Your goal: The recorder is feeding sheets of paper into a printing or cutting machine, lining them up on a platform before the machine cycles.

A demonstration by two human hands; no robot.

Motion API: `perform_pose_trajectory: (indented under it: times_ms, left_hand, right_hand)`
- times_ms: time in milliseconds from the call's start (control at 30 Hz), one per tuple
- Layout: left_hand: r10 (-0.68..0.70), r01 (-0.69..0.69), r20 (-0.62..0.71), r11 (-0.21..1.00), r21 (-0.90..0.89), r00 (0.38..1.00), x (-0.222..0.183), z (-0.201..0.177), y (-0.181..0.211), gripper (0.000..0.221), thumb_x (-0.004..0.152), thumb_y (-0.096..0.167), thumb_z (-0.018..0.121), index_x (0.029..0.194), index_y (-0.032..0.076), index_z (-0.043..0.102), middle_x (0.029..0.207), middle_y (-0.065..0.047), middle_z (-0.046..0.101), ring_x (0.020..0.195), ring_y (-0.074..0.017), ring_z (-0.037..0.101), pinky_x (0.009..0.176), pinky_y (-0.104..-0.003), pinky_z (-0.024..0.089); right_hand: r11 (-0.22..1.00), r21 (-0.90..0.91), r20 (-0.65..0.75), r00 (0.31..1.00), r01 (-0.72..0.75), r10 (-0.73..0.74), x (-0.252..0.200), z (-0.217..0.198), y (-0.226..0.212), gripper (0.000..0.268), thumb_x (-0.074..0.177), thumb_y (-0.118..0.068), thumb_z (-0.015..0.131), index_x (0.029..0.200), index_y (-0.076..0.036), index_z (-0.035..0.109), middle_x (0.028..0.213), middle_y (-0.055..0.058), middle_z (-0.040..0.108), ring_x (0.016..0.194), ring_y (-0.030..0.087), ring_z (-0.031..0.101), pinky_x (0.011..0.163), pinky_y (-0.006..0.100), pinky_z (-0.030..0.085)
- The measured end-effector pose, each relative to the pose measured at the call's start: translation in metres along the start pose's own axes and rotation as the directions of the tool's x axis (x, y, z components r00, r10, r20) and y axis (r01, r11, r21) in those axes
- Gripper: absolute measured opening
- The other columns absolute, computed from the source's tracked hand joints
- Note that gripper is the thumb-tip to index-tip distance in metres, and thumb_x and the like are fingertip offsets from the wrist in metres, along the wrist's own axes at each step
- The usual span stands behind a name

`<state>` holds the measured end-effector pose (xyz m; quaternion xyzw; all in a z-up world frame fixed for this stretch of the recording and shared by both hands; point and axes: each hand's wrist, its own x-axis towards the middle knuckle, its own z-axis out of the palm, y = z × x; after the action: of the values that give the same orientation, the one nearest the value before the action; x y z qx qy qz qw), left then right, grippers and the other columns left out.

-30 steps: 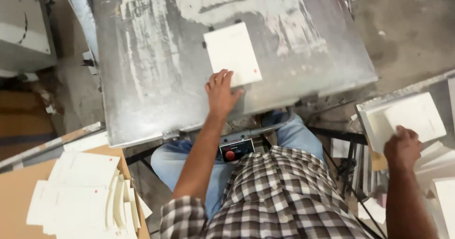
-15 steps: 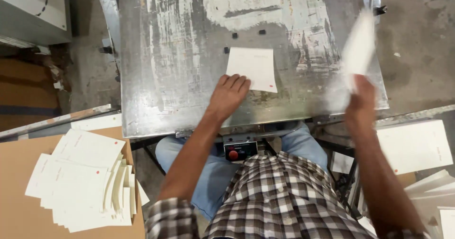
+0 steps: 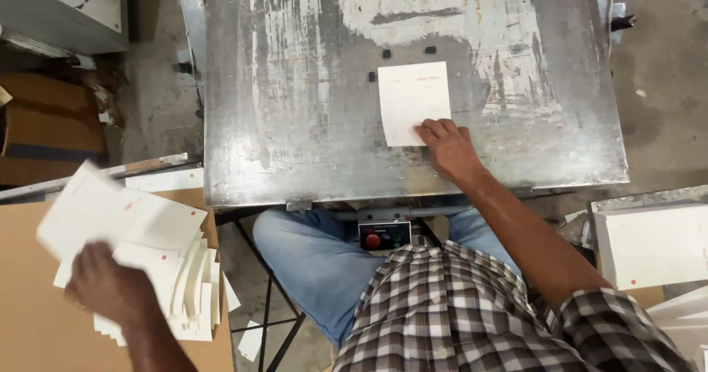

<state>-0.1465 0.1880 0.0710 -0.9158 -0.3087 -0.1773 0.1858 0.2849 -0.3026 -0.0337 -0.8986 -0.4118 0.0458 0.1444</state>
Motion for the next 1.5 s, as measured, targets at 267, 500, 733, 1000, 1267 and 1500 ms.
perform_pose_trajectory:
  times_ms: [267, 500, 733, 1000, 1267, 1500]
  left_hand:
    - [-0.280, 0.282, 0.282, 0.959, 0.034, 0.918, -0.125, 0.056, -0.047, 0.022, 0.101, 0.002, 0.052, 0.117, 0.005, 0.066, 0.127, -0.010, 0.073, 0.120, -0.0318, 0.065, 0.096, -0.053, 0.044]
    - [-0.290, 0.346, 0.407, 0.936, -0.068, 0.866, -0.150, 0.066, -0.033, 0.053, 0.092, 0.013, 0.056, 0.144, 0.006, 0.059, 0.150, -0.017, 0.058, 0.142, -0.0379, 0.051, 0.105, -0.062, 0.037]
    - [-0.242, 0.272, 0.234, 0.956, -0.109, 0.942, -0.185, 0.065, 0.001, 0.045, 0.101, 0.017, 0.061, 0.143, 0.005, 0.052, 0.154, -0.017, 0.056, 0.142, -0.0343, 0.052, 0.114, -0.056, 0.034]
    - [-0.182, 0.242, 0.195, 0.904, -0.353, 0.964, -0.222, 0.034, 0.105, 0.056, 0.087, 0.005, 0.063, 0.142, 0.010, 0.056, 0.142, -0.015, 0.061, 0.129, -0.0363, 0.058, 0.107, -0.052, 0.044]
    - [-0.131, 0.322, 0.415, 0.842, -0.433, 0.900, -0.266, 0.052, 0.137, 0.053, 0.080, 0.007, 0.066, 0.133, 0.011, 0.061, 0.139, -0.013, 0.061, 0.124, -0.0370, 0.058, 0.101, -0.051, 0.045]
    - [-0.041, 0.277, 0.414, 0.803, -0.527, 0.909, -0.275, 0.107, 0.106, 0.053, 0.078, 0.003, 0.065, 0.132, 0.004, 0.063, 0.129, -0.023, 0.065, 0.114, -0.0420, 0.065, 0.096, -0.052, 0.055]
  right_hand:
    - [1.000, -0.016, 0.006, 1.000, 0.022, -0.022, 0.025, -0.002, 0.002, 0.051, 0.086, -0.001, 0.061, 0.136, -0.009, 0.063, 0.141, 0.008, 0.058, 0.129, 0.031, 0.053, 0.097, 0.055, 0.047]
    - [1.000, 0.010, 0.066, 0.998, 0.018, -0.019, 0.028, -0.008, 0.002, 0.046, 0.089, -0.002, 0.060, 0.135, -0.007, 0.063, 0.140, 0.009, 0.059, 0.127, 0.031, 0.054, 0.096, 0.057, 0.048]
    - [1.000, -0.007, 0.121, 0.993, -0.009, 0.010, 0.032, 0.006, 0.007, 0.047, 0.091, -0.002, 0.057, 0.137, -0.008, 0.062, 0.145, 0.011, 0.055, 0.131, 0.031, 0.051, 0.095, 0.062, 0.046]
    - [0.998, -0.017, 0.289, 0.955, -0.059, 0.062, 0.041, -0.015, -0.005, 0.079, 0.082, -0.052, 0.068, 0.146, -0.009, 0.049, 0.149, 0.014, 0.048, 0.136, 0.033, 0.041, 0.103, 0.075, 0.027]
    - [0.991, -0.019, 0.213, 0.968, -0.129, 0.130, 0.072, 0.002, 0.002, 0.085, 0.097, -0.070, 0.044, 0.155, -0.008, 0.040, 0.143, 0.019, 0.057, 0.144, 0.036, 0.037, 0.105, 0.082, 0.017]
    - [0.966, 0.075, 0.215, 0.950, -0.248, 0.227, 0.140, -0.049, 0.014, 0.093, 0.094, -0.079, 0.039, 0.161, -0.015, 0.031, 0.149, 0.018, 0.051, 0.146, 0.047, 0.031, 0.109, 0.081, 0.009]
